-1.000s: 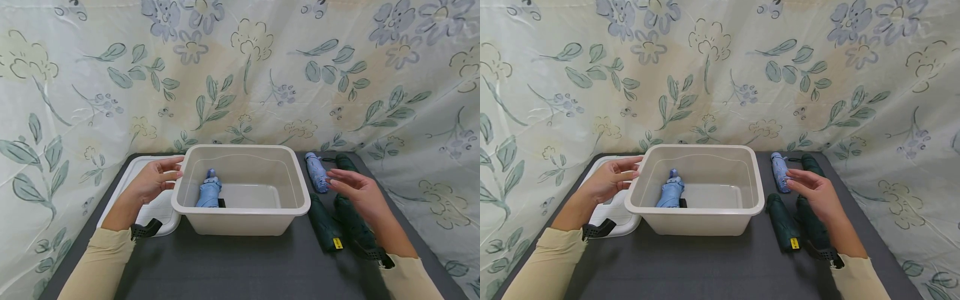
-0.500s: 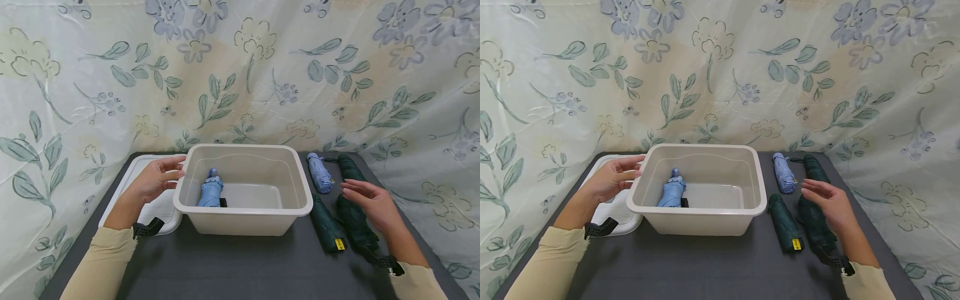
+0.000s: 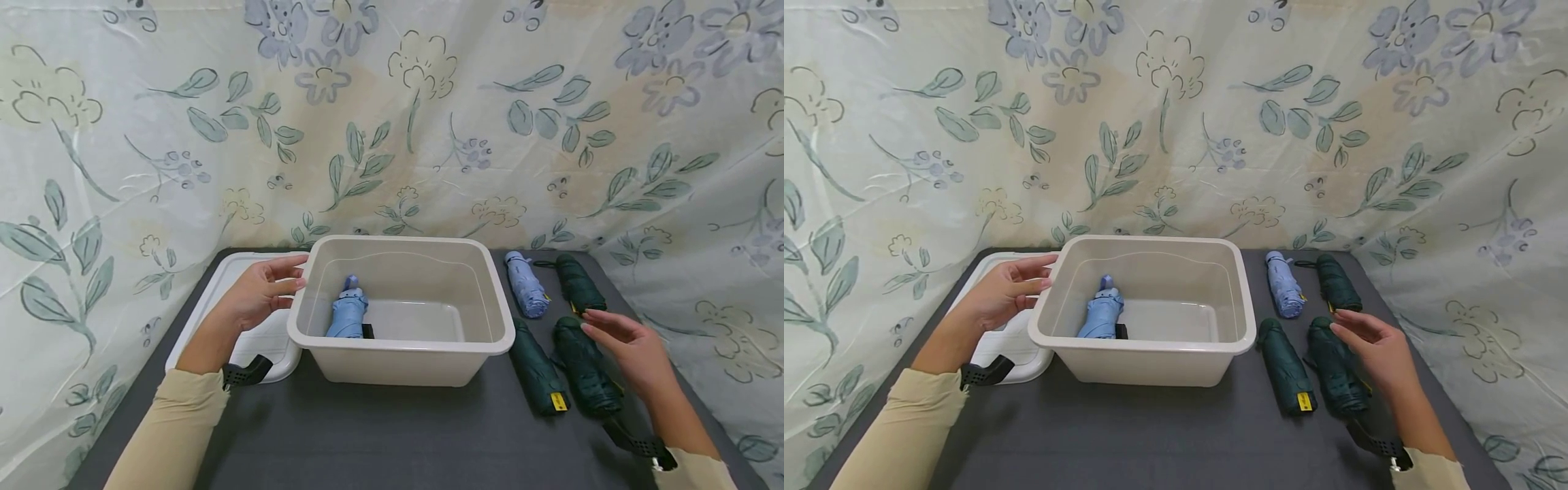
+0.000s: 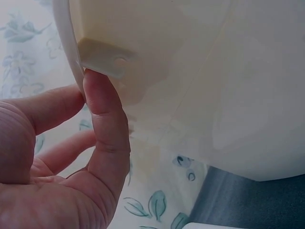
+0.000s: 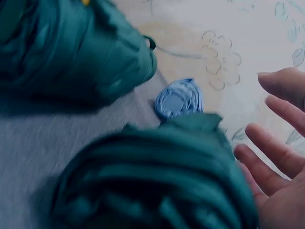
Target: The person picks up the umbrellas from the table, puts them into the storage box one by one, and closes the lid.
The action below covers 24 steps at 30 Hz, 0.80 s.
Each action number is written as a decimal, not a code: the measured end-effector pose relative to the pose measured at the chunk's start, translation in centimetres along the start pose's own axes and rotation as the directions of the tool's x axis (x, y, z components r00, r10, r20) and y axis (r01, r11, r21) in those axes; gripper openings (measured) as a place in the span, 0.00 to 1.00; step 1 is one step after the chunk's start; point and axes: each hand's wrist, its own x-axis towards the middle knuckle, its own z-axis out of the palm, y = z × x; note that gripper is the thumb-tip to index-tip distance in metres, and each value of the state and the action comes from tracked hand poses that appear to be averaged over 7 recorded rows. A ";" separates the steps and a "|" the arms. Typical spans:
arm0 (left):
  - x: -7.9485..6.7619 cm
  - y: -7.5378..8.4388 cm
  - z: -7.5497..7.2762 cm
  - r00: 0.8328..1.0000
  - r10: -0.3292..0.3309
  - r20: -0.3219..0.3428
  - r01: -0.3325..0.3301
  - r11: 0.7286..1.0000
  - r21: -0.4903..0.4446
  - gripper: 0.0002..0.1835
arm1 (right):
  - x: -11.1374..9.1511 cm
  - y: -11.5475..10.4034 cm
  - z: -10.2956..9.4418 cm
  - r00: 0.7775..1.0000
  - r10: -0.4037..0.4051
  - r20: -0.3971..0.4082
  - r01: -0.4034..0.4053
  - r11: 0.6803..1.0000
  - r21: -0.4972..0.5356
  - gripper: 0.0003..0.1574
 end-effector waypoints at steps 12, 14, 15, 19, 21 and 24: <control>0.0 -0.1 -0.1 1.000 0.001 -0.005 -0.001 1.000 -0.005 0.35 | -0.4 1.6 -0.7 0.995 0.062 0.078 -0.062 0.998 0.002 0.39; 0.0 -0.1 -0.1 1.000 0.003 -0.002 -0.003 1.000 -0.016 0.35 | -0.4 1.8 -0.8 0.991 0.063 0.116 -0.062 0.998 -0.005 0.39; 0.0 -0.1 -0.1 1.000 0.004 -0.001 -0.004 1.000 -0.020 0.35 | -0.3 1.9 -0.9 0.988 0.066 0.136 -0.065 0.998 -0.014 0.40; 0.1 -0.2 -0.1 1.000 0.007 0.004 -0.007 0.999 -0.032 0.35 | -0.1 1.9 -0.9 0.968 0.091 0.233 -0.084 0.996 -0.042 0.45; 0.1 -0.3 -0.2 1.000 0.008 0.007 -0.008 0.999 -0.035 0.35 | 0.1 1.9 -0.9 0.954 0.111 0.278 -0.103 0.994 -0.044 0.47; 0.2 -0.3 -0.2 1.000 0.011 0.011 -0.010 0.999 -0.039 0.35 | 0.2 2.0 -1.2 0.931 0.123 0.344 -0.119 0.992 -0.034 0.47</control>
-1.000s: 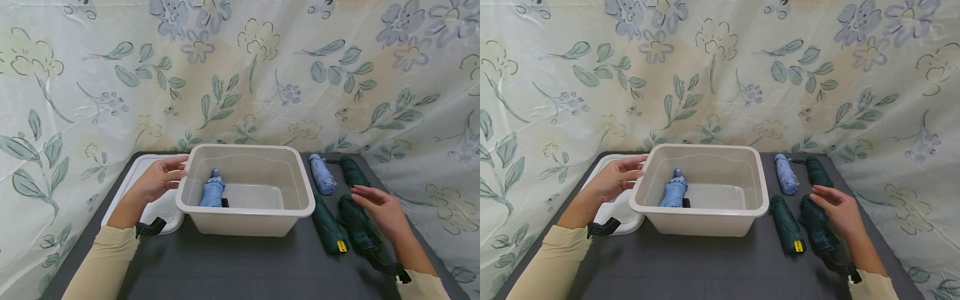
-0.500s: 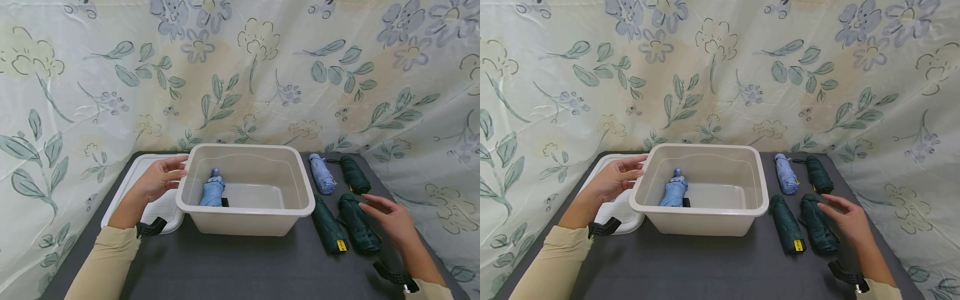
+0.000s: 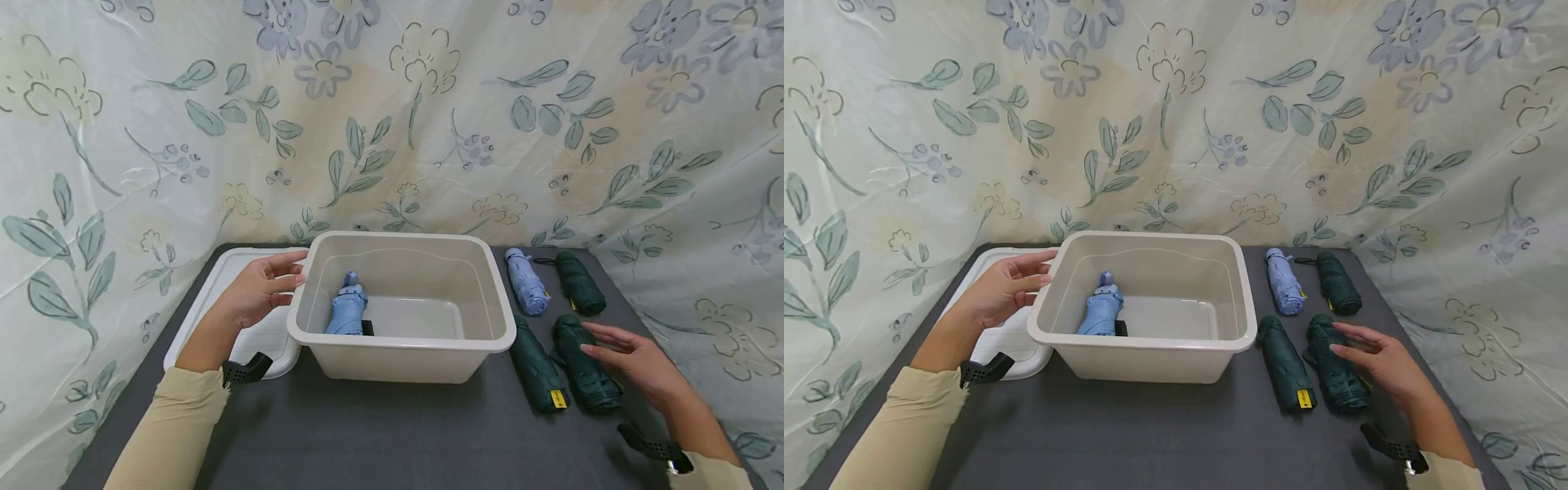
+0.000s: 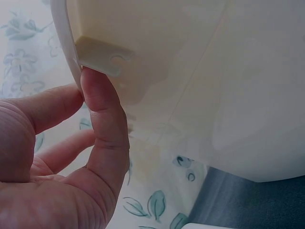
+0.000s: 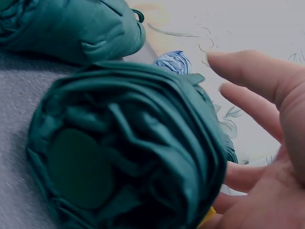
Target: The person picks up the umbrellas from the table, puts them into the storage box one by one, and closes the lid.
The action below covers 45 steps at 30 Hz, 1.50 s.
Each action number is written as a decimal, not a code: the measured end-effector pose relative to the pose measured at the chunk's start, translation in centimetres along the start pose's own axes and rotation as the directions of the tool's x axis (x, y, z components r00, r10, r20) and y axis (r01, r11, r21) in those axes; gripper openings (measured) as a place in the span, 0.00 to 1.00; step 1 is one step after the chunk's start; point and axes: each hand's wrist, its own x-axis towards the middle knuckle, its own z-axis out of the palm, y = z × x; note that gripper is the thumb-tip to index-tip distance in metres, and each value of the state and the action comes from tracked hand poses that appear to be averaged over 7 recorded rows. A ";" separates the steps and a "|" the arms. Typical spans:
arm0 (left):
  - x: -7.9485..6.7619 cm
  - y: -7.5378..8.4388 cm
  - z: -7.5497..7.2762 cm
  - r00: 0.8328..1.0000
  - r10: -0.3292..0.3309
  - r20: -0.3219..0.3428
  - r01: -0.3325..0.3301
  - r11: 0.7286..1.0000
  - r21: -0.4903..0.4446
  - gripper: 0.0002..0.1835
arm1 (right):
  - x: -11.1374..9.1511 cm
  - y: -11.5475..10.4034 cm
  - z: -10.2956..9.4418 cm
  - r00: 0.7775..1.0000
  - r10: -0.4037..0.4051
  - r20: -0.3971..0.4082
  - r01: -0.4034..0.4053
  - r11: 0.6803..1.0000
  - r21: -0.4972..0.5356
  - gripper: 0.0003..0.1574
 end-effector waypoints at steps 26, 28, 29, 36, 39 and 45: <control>0.0 0.4 -0.1 1.000 0.005 -0.001 -0.005 1.000 -0.026 0.35 | 1.1 -1.1 -0.4 0.985 -0.004 0.171 0.010 0.999 -0.038 0.48; 0.0 0.4 -0.1 1.000 0.003 -0.001 -0.003 1.000 -0.026 0.35 | 1.1 -1.2 -0.3 0.985 0.002 0.170 0.006 0.999 -0.047 0.48; 0.0 0.4 -0.2 1.000 0.002 -0.001 -0.002 1.000 -0.026 0.35 | 1.1 -1.3 -0.3 0.985 0.001 0.172 0.007 0.999 -0.051 0.49; 0.0 0.2 -0.1 1.000 -0.003 0.005 0.003 0.999 -0.048 0.35 | 1.1 -1.4 -0.1 0.985 0.017 0.174 -0.005 0.997 -0.073 0.49; 0.0 0.1 0.0 1.000 0.000 0.009 0.001 0.998 -0.070 0.34 | 1.1 -1.4 -0.1 0.984 0.017 0.176 -0.004 0.997 -0.077 0.49; 0.1 -0.1 0.1 1.000 0.004 0.016 -0.002 0.996 -0.088 0.35 | 0.8 -1.4 -0.3 0.986 0.020 0.167 -0.003 0.995 -0.098 0.50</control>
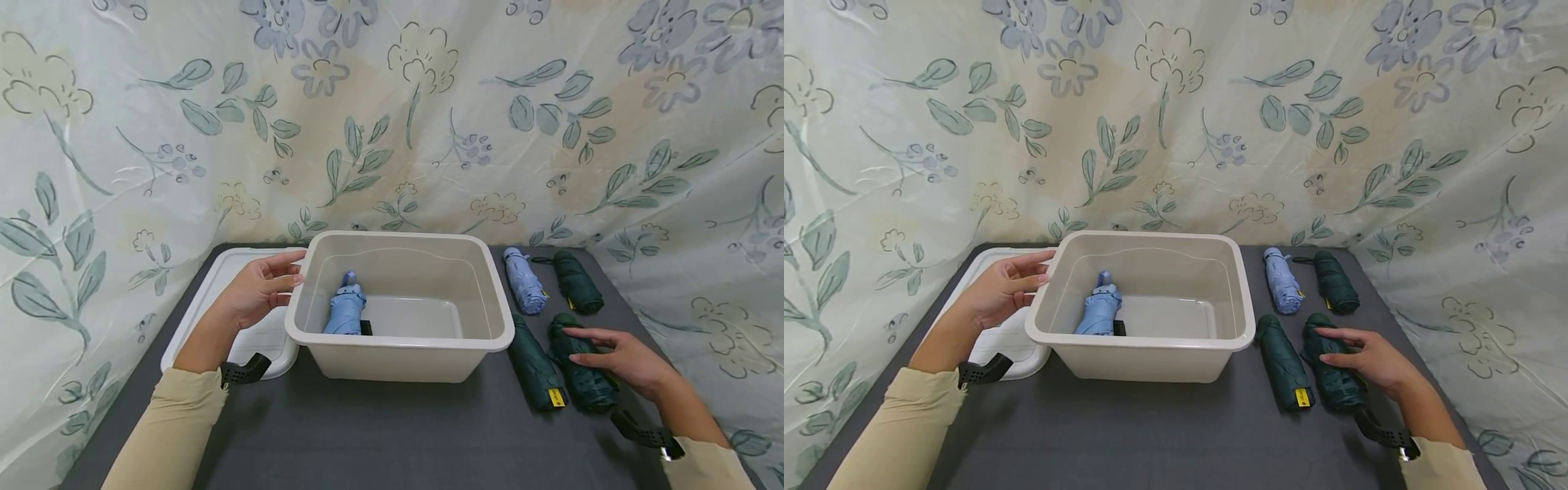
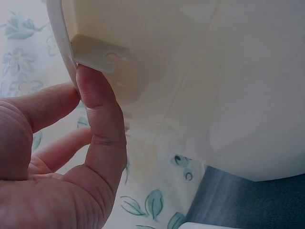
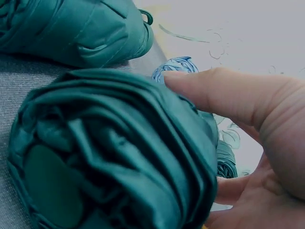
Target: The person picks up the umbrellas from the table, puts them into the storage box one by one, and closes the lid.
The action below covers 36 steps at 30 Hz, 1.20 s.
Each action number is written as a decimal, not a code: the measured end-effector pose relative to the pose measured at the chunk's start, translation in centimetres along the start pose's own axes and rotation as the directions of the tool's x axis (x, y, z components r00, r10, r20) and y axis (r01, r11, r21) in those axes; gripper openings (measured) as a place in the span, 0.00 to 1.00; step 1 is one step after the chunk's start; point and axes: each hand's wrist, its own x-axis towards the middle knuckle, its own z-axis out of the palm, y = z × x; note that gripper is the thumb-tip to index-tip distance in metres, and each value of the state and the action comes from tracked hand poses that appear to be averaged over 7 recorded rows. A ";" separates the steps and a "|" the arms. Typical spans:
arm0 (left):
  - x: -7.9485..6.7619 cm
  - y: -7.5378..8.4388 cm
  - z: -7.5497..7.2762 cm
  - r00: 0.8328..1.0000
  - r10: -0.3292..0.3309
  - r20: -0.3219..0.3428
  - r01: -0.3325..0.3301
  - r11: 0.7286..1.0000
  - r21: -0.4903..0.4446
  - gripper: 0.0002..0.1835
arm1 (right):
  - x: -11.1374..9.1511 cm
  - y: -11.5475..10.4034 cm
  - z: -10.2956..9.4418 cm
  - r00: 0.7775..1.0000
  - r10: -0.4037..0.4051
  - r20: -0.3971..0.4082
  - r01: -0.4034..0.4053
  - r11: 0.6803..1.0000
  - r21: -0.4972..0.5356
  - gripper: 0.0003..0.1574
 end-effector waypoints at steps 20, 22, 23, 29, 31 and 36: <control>-0.1 -0.2 0.1 1.000 0.006 0.000 -0.006 1.000 0.013 0.35 | -0.2 -0.7 -0.5 0.996 0.066 0.067 -0.069 0.997 0.038 0.51; -0.1 -0.2 0.1 1.000 0.006 -0.002 -0.006 1.000 0.010 0.35 | -0.2 -0.7 -0.4 0.997 0.050 0.062 -0.052 0.998 0.028 0.50; -0.2 -0.2 0.1 1.000 0.005 -0.003 -0.005 1.000 0.007 0.35 | -0.1 -0.8 -0.3 0.997 0.044 0.058 -0.045 0.999 0.023 0.50; -0.1 -0.1 0.0 1.000 0.003 -0.004 -0.003 1.000 -0.001 0.35 | 0.1 -1.4 0.2 0.999 0.021 0.038 -0.021 1.000 0.005 0.47; -0.1 -0.1 0.0 1.000 0.002 -0.003 -0.002 1.000 0.000 0.35 | 0.1 -1.5 0.4 0.999 0.018 0.034 -0.018 1.000 0.001 0.46; -0.1 -0.1 0.1 1.000 0.000 0.000 0.000 1.000 -0.001 0.36 | 0.1 -2.0 0.6 0.999 0.034 0.029 -0.033 0.999 -0.026 0.46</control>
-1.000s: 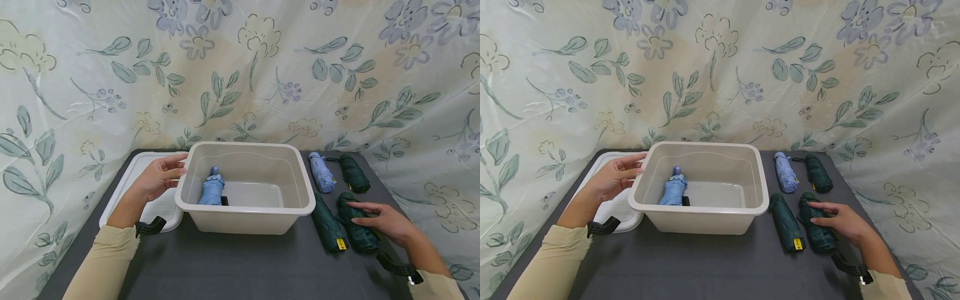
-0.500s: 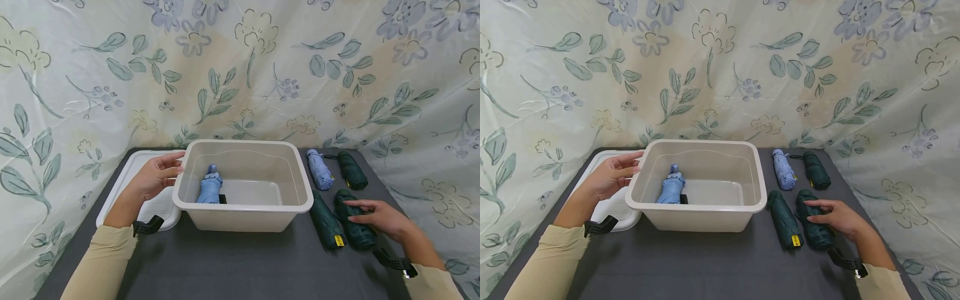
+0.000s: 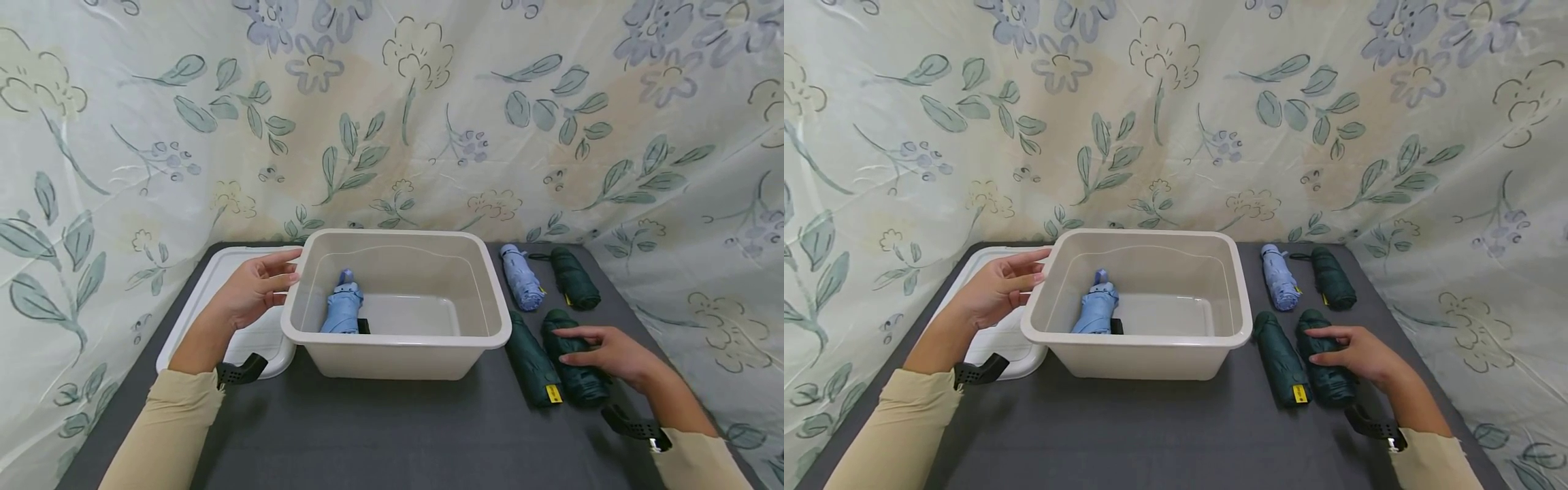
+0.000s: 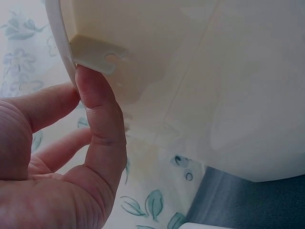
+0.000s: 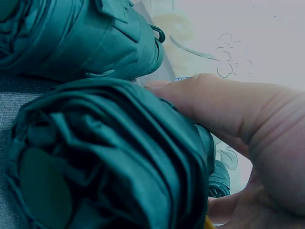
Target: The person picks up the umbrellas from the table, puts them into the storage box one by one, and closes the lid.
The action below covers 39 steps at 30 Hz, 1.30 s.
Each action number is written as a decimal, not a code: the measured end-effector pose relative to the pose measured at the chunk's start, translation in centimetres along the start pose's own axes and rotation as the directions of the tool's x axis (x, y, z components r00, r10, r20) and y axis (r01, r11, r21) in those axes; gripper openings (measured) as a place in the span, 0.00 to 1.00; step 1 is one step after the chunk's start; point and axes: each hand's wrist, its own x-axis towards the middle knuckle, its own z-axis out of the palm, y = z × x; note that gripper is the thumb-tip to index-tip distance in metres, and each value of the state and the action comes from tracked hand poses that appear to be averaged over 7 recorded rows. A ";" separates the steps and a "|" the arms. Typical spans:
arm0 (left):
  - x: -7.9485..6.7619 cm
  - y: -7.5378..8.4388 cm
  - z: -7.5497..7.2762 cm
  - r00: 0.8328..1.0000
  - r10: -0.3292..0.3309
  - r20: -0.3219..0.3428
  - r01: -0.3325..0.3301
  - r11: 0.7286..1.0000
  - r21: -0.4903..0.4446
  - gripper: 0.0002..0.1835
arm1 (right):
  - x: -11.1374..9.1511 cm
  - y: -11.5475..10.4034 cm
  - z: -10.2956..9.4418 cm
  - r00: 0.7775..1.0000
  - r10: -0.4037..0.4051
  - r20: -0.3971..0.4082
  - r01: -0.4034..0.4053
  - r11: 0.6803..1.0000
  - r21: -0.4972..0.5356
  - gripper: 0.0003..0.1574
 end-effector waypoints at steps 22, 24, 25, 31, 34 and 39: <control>0.0 0.0 0.0 1.000 0.001 -0.003 -0.001 1.000 0.001 0.35 | 0.4 1.5 -0.1 0.996 -0.034 -0.082 0.034 0.999 -0.002 0.44; 0.0 0.0 0.0 1.000 0.000 -0.004 0.000 1.000 0.003 0.35 | 0.4 1.7 -0.1 0.996 -0.039 -0.085 0.040 0.999 0.011 0.44; 0.0 0.0 0.0 1.000 -0.001 -0.005 0.001 1.000 0.002 0.35 | 0.4 1.7 -0.1 0.995 -0.040 -0.088 0.041 0.999 0.017 0.44; 0.1 0.0 0.0 1.000 -0.003 -0.008 0.003 1.000 0.004 0.35 | 0.5 1.7 0.1 0.993 -0.050 -0.111 0.056 0.997 0.053 0.45; 0.1 0.0 0.0 1.000 -0.002 -0.009 0.002 1.000 0.010 0.35 | 0.5 1.6 0.2 0.992 -0.055 -0.115 0.064 0.995 0.075 0.45; 0.2 0.0 -0.1 1.000 -0.003 -0.009 0.003 1.000 0.010 0.35 | 0.7 1.6 0.3 0.992 -0.059 -0.111 0.073 0.989 0.132 0.44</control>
